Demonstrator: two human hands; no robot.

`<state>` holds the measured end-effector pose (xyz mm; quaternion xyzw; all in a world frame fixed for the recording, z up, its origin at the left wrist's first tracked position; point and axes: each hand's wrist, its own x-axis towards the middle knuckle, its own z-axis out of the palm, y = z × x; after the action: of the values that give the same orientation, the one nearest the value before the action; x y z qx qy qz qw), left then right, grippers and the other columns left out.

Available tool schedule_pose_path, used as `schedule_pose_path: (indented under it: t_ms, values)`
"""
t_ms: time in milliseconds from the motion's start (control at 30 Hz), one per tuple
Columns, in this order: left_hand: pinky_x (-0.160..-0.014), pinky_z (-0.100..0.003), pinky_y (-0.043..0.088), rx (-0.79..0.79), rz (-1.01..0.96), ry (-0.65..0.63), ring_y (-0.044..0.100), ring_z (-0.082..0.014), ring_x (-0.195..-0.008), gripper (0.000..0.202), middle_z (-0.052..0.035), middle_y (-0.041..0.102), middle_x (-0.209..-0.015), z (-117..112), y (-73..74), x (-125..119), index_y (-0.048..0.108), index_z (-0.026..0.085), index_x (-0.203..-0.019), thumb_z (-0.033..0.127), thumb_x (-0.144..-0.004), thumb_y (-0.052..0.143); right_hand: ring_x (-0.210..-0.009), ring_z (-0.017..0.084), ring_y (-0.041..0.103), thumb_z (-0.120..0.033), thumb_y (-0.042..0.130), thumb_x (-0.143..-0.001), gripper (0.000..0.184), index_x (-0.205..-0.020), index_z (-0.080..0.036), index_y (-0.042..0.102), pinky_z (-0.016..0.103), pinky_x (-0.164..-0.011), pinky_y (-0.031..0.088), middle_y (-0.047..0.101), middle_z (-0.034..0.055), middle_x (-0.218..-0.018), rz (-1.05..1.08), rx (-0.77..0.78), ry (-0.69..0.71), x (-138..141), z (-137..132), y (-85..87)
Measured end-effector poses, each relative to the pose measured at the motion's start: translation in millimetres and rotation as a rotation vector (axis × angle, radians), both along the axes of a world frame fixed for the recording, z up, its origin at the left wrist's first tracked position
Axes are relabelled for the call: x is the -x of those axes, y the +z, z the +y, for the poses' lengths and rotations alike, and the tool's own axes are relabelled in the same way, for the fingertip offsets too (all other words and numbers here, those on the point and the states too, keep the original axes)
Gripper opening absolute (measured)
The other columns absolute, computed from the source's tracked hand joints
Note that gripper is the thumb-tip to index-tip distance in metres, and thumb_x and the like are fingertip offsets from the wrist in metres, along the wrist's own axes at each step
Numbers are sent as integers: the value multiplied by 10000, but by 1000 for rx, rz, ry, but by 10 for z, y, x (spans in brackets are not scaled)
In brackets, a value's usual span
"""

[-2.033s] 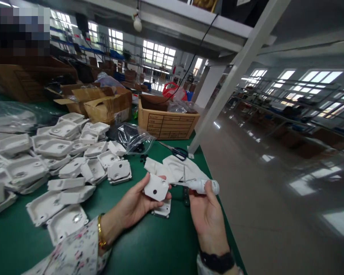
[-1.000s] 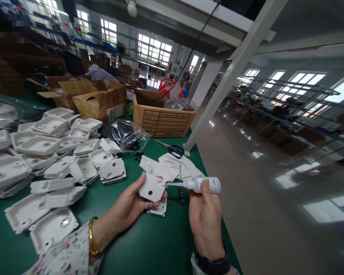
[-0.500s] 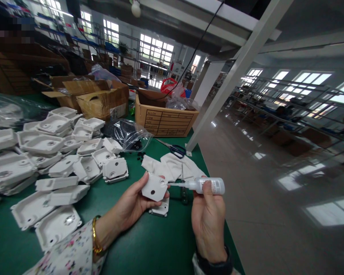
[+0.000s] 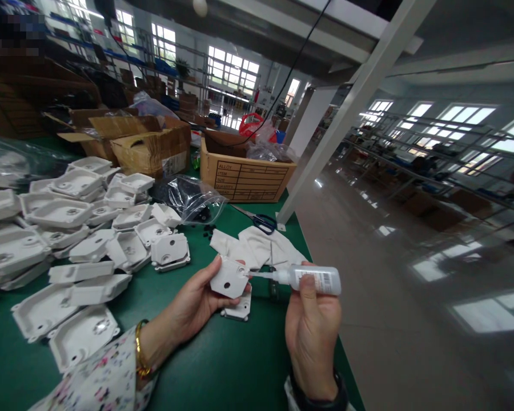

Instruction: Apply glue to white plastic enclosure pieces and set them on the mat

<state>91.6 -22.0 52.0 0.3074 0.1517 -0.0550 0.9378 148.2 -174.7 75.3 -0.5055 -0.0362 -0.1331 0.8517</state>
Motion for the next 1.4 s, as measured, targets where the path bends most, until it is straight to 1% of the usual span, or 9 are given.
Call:
schedule_pose_path:
  t_ms: [200,400,533,733,867,1000,1233,1400]
  values:
    - [-631,-294,571,-12,13,5,649,-307,-934,404,-221,632,-1073,-8,1,-9,538,45,-1164,356,-920,452,-817,182,597,-345,785,-665,382,-933,-154,592,318,-784,471,633,36,-871,-8,95,-56,48,-7,-5]
    - [-634,-290,571,-37,18,7,652,-297,-929,394,-215,640,-1061,-16,11,-12,551,46,-1149,350,-927,437,-820,178,614,-308,760,-716,310,-932,-165,591,302,-756,489,659,46,-880,-76,147,-31,86,-22,-33]
    - [-655,-309,574,-63,14,9,655,-290,-919,377,-209,648,-1045,-27,26,-10,574,50,-1119,348,-923,450,-824,190,616,-307,761,-717,317,-939,-156,593,309,-740,496,658,60,-891,-80,191,-45,102,-40,-41]
    - [-648,-304,571,-81,6,9,646,-307,-936,387,-215,643,-1048,-39,42,-8,570,43,-1125,347,-922,445,-760,167,606,-288,763,-722,295,-938,-166,602,260,-667,484,644,33,-855,-134,220,-41,133,-53,-42]
    - [-658,-308,571,-85,5,6,645,-309,-937,380,-213,638,-1068,-39,30,0,564,49,-1130,345,-921,446,-774,158,602,-256,754,-736,280,-959,-177,603,244,-677,488,632,29,-878,-163,244,-23,169,-58,-29]
    - [-672,-319,572,-91,8,1,651,-295,-918,383,-205,643,-1059,-37,29,1,571,56,-1129,352,-918,449,-766,157,599,-248,742,-748,263,-960,-180,602,232,-653,482,620,31,-883,-178,284,-8,192,-65,-6]
    - [-687,-330,565,-105,10,8,641,-310,-945,389,-211,646,-1051,-41,44,-7,585,51,-1123,352,-914,454,-826,147,582,-244,720,-771,231,-962,-195,602,230,-746,484,583,14,-905,-218,341,14,201,-82,14]
    - [-713,-344,554,-116,-8,10,629,-324,-970,388,-209,645,-1061,-37,15,-4,601,54,-1103,361,-906,468,-814,147,577,-263,718,-770,221,-945,-196,599,226,-725,479,575,15,-897,-251,422,-12,233,-89,53]
